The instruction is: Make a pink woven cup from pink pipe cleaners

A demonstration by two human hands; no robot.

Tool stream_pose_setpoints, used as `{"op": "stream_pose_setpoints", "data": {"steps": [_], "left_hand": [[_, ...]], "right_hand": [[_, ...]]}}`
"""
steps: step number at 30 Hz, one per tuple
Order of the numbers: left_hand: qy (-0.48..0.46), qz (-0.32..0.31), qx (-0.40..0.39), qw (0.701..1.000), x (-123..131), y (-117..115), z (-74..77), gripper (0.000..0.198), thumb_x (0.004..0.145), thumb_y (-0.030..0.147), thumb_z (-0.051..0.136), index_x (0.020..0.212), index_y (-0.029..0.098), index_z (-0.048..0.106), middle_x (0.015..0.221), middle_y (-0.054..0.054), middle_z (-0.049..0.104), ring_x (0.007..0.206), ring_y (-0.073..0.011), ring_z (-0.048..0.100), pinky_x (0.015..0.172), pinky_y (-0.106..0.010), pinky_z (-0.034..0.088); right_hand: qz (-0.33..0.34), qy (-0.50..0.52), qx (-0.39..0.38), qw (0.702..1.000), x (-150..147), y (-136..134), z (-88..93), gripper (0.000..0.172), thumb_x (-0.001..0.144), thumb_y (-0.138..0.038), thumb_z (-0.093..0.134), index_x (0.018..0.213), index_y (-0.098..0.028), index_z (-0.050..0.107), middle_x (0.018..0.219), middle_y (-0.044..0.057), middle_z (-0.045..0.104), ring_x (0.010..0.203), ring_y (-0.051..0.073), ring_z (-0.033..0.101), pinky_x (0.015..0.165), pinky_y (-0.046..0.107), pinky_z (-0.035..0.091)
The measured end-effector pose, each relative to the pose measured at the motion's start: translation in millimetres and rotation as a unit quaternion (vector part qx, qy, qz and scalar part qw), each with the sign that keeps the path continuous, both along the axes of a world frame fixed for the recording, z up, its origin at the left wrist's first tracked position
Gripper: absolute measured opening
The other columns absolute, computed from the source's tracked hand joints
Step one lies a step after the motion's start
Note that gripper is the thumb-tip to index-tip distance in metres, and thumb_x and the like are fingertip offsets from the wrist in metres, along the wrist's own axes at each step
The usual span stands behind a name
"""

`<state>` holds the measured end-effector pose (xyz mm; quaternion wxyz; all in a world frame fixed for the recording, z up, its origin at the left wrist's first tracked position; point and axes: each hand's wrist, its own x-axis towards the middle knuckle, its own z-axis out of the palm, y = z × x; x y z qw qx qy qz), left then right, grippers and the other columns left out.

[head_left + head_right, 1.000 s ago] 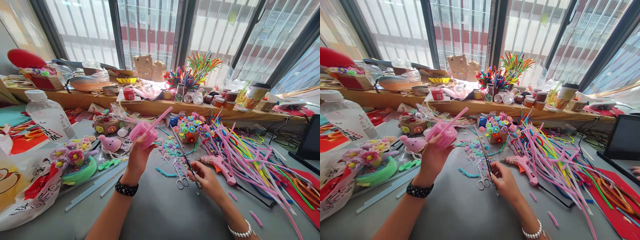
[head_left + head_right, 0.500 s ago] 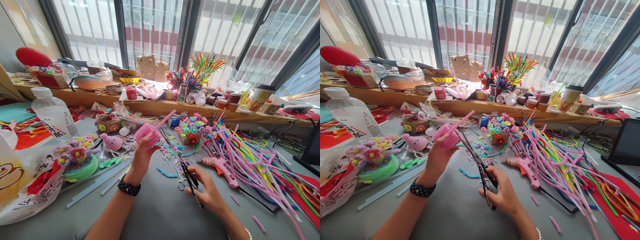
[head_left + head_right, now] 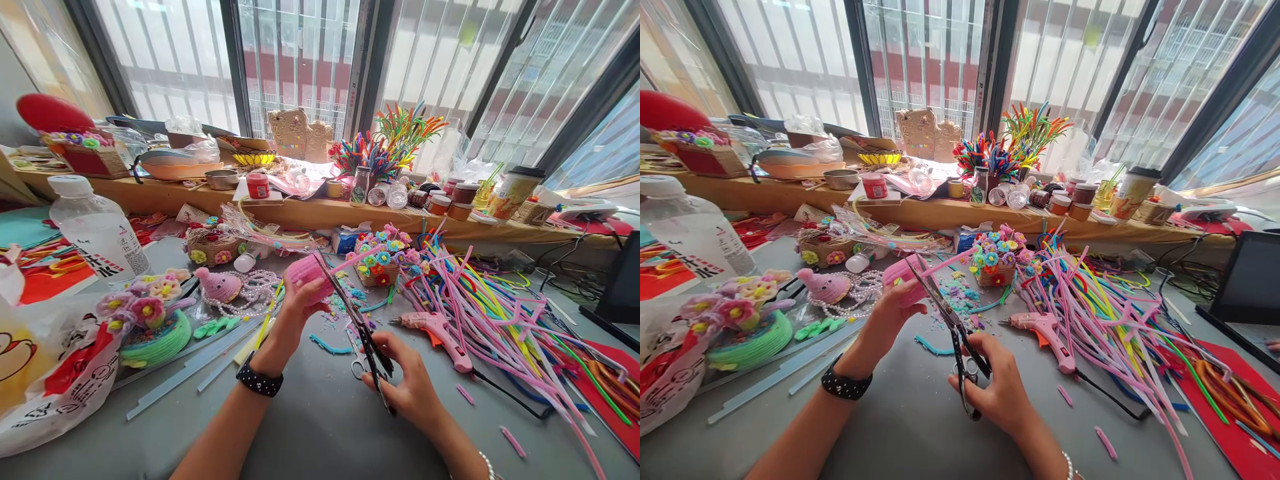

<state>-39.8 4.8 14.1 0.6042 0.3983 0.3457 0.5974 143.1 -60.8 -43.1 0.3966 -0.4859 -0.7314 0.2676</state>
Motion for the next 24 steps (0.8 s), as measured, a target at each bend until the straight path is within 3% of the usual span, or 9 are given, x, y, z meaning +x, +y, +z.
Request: {"op": "stream_pose_setpoints", "data": {"steps": [11, 19, 24], "left_hand": [[0.028, 0.008, -0.008, 1.0, 4.4, 0.2, -1.8, 0.053, 0.06, 0.031, 0.066, 0.107, 0.02, 0.043, 0.089, -0.004, 0.057, 0.074, -0.0172, 0.055, 0.047, -0.025, 0.046], [0.049, 0.012, 0.008, 0.999, 7.1, -4.4, 0.4, 0.056, 0.061, 0.029, 0.066, 0.11, 0.021, 0.04, 0.084, -0.001, 0.057, 0.073, -0.0173, 0.056, 0.045, -0.022, 0.044], [0.072, 0.013, 0.022, 0.997, 8.7, -7.0, 1.6, 0.061, 0.062, 0.029, 0.066, 0.114, 0.022, 0.034, 0.088, -0.002, 0.057, 0.072, -0.0159, 0.055, 0.046, -0.021, 0.044]], "right_hand": [[-0.029, -0.062, 0.08, 0.994, -2.0, -0.3, -2.9, 0.029, 0.068, -0.029, 0.062, 0.091, -0.017, 0.049, 0.074, 0.001, 0.055, 0.067, 0.015, 0.053, 0.063, 0.027, 0.044], [0.0, -0.018, 0.032, 0.999, -1.8, 1.3, -0.8, 0.032, 0.067, -0.03, 0.062, 0.093, -0.015, 0.05, 0.079, 0.003, 0.055, 0.074, 0.016, 0.052, 0.069, 0.028, 0.044], [0.013, -0.048, 0.01, 0.999, -5.1, 1.1, 1.6, 0.029, 0.064, -0.031, 0.064, 0.086, -0.016, 0.052, 0.075, 0.002, 0.053, 0.073, 0.017, 0.049, 0.068, 0.03, 0.041]]}}
